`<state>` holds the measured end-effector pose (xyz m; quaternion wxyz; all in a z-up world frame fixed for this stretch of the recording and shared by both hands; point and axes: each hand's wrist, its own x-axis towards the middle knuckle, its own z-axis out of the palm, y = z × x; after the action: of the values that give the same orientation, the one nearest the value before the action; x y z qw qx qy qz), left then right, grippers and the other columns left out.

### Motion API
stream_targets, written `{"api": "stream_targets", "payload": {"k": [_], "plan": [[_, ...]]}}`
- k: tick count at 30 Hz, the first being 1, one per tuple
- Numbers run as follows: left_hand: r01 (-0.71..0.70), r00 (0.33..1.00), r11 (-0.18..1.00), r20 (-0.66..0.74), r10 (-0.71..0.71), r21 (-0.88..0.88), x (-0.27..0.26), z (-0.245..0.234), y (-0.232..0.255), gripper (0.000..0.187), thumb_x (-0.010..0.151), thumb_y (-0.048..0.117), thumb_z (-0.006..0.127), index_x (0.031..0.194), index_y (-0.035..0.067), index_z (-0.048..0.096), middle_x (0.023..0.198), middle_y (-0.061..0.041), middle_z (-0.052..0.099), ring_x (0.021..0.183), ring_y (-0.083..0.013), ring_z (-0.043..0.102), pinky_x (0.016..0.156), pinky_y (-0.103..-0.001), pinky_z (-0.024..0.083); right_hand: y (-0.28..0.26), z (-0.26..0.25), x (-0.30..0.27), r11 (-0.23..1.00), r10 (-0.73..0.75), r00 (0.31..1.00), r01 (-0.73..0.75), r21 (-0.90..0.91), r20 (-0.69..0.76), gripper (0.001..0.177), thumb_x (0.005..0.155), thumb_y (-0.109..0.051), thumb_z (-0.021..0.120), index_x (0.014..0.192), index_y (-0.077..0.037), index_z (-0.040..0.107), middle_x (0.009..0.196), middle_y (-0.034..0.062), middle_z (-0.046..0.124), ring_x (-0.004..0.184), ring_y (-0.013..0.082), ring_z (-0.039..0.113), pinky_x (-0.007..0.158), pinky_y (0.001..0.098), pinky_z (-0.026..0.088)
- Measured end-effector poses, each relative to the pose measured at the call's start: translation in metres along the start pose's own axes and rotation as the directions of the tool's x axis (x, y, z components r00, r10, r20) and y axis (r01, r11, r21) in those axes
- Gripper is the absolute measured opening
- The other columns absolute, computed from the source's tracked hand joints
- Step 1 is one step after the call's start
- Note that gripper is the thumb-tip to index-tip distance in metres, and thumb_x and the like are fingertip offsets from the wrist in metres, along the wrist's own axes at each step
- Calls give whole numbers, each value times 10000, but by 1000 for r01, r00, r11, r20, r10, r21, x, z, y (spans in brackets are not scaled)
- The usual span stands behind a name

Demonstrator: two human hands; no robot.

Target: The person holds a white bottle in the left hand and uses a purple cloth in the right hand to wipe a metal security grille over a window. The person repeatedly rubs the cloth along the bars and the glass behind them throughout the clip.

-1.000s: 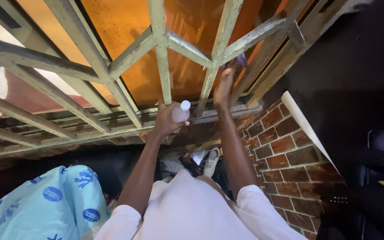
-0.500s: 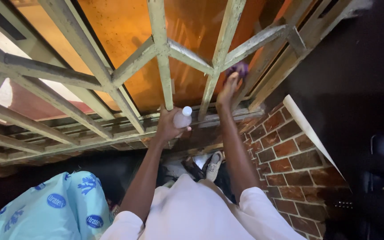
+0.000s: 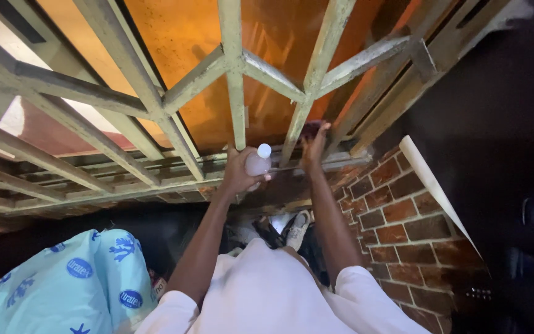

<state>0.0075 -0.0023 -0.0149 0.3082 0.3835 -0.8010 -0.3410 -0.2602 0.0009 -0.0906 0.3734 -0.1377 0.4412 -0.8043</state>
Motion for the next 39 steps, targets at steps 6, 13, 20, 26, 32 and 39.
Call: {"api": "stream_targets", "payload": {"k": [6, 13, 20, 26, 32, 39], "plan": [[-8, 997, 998, -76, 4, -55, -9, -6, 30, 854, 534, 385, 994, 1234, 49, 638, 1285, -228, 506, 1219, -409, 530, 1036, -494, 462, -35, 53, -47, 820, -401, 867, 484, -307, 297, 774, 1106, -630, 295, 1535, -3, 442, 1489, 168, 539, 1356, 263, 511, 1151, 412, 390], [-26, 939, 965, -324, 113, 262, -41, -3, 115, 777, 560, 441, 989, 1085, -5, 630, 1410, -299, 416, 1329, -464, 417, 1069, -541, 373, -40, 63, -51, 890, -332, 911, 388, -238, 243, 749, 1080, -597, 369, 1483, 26, 470, 1396, 137, 576, 1258, 230, 535, 1091, 388, 407], [39, 995, 929, -75, -71, -367, -15, 19, 73, 756, 772, 414, 898, 1286, 4, 527, 1182, -239, 675, 1070, -353, 697, 904, -420, 583, -60, 72, -69, 887, -307, 910, 380, -262, 280, 782, 1073, -626, 378, 1492, 27, 474, 1393, 149, 572, 1248, 232, 527, 1079, 394, 417], [565, 823, 99, 552, -136, -819, -5, 26, 75, 643, 944, 527, 583, 1370, 58, 478, 1079, -220, 702, 879, -321, 734, 752, -441, 615, -69, 78, -74, 914, -279, 922, 341, -220, 269, 765, 1059, -612, 392, 1517, -1, 418, 1460, 152, 537, 1319, 258, 521, 1119, 405, 390], [516, 856, -13, 517, -26, -856, -3, 11, 86, 671, 999, 572, 539, 1409, 42, 500, 1135, -211, 709, 934, -279, 735, 806, -404, 614, -70, 78, -75, 925, -254, 938, 307, -225, 235, 745, 1065, -606, 407, 1492, -1, 477, 1414, 171, 576, 1269, 282, 549, 1088, 428, 424], [565, 811, -98, 573, -117, -819, 5, 16, 92, 646, 947, 587, 616, 1293, 43, 587, 994, -164, 720, 830, -253, 741, 712, -385, 616, -72, 83, -79, 925, -274, 923, 330, -190, 272, 752, 1065, -615, 415, 1510, -10, 461, 1443, 161, 566, 1307, 277, 535, 1127, 425, 394]]}}
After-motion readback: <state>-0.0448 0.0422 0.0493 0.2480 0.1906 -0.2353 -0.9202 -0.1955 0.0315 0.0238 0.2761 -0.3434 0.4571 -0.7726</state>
